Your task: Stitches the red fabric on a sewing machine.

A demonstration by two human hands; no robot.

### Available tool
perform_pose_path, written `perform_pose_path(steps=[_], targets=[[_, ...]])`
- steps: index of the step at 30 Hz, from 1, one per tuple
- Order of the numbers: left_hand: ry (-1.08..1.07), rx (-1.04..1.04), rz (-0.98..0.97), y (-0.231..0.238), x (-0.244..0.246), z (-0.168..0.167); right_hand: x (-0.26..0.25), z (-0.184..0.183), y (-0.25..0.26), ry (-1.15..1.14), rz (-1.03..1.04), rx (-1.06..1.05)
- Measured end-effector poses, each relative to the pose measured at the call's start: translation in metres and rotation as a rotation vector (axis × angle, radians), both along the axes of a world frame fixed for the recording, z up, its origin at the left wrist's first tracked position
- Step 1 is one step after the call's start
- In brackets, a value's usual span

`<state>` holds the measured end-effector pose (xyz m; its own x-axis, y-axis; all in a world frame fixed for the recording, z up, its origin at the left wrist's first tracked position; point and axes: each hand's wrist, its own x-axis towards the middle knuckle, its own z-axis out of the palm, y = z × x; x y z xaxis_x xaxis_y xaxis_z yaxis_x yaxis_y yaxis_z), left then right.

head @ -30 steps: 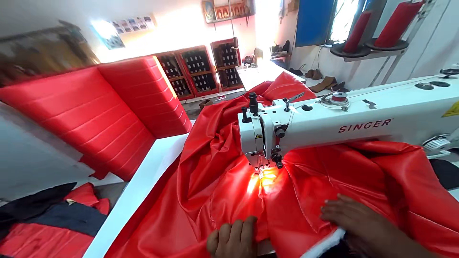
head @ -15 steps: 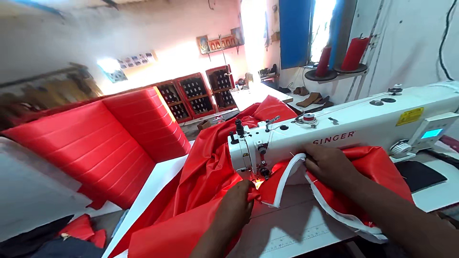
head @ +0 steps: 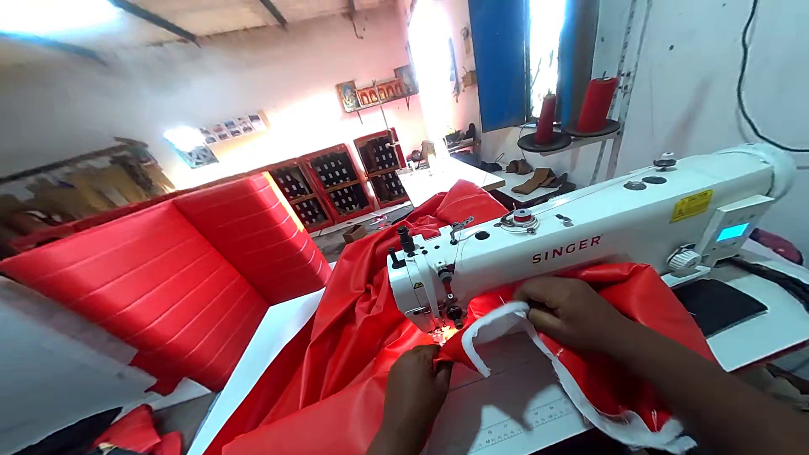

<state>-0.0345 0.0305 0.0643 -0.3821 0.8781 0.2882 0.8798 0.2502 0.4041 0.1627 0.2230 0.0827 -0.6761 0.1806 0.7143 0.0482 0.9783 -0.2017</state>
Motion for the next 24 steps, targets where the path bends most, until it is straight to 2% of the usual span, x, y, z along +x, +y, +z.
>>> perform_pose_path(steps=[2,5,7,8,10,14,16,17,19,21,24], targets=[[-0.100,-0.137,0.016,-0.014,0.016,-0.011,0.013,-0.006,-0.001,-0.141,0.223,-0.083],[-0.119,-0.327,-0.082,-0.038,0.035,-0.046,0.026,-0.008,-0.010,-0.689,0.516,-0.297],[-0.014,-0.316,-0.181,-0.050,0.038,-0.066,0.018,-0.003,-0.022,-1.089,0.501,-0.354],[0.007,-0.330,-0.217,-0.055,0.038,-0.067,0.009,0.002,-0.028,-1.209,0.464,-0.386],[-0.028,-0.460,-0.296,-0.064,0.035,-0.056,-0.011,0.010,-0.032,-1.220,0.430,-0.424],[-0.231,-0.770,-0.471,-0.059,0.015,-0.021,-0.061,-0.001,-0.031,-0.975,0.422,-0.335],[-0.278,-0.904,-0.439,-0.034,0.001,-0.001,-0.081,-0.019,-0.032,-0.976,0.336,-0.272],[-0.268,-0.919,-0.363,-0.019,-0.003,0.005,-0.089,-0.028,-0.034,-0.989,0.279,-0.252],[-0.175,-0.822,-0.148,0.005,-0.002,0.009,-0.098,-0.044,-0.040,-0.989,0.176,-0.262],[-0.164,-0.641,-0.026,0.016,-0.003,-0.006,-0.103,-0.058,-0.046,-0.923,0.093,-0.307],[-0.171,-0.467,-0.116,-0.005,-0.010,-0.059,-0.106,-0.068,-0.048,-0.928,0.074,-0.372]])
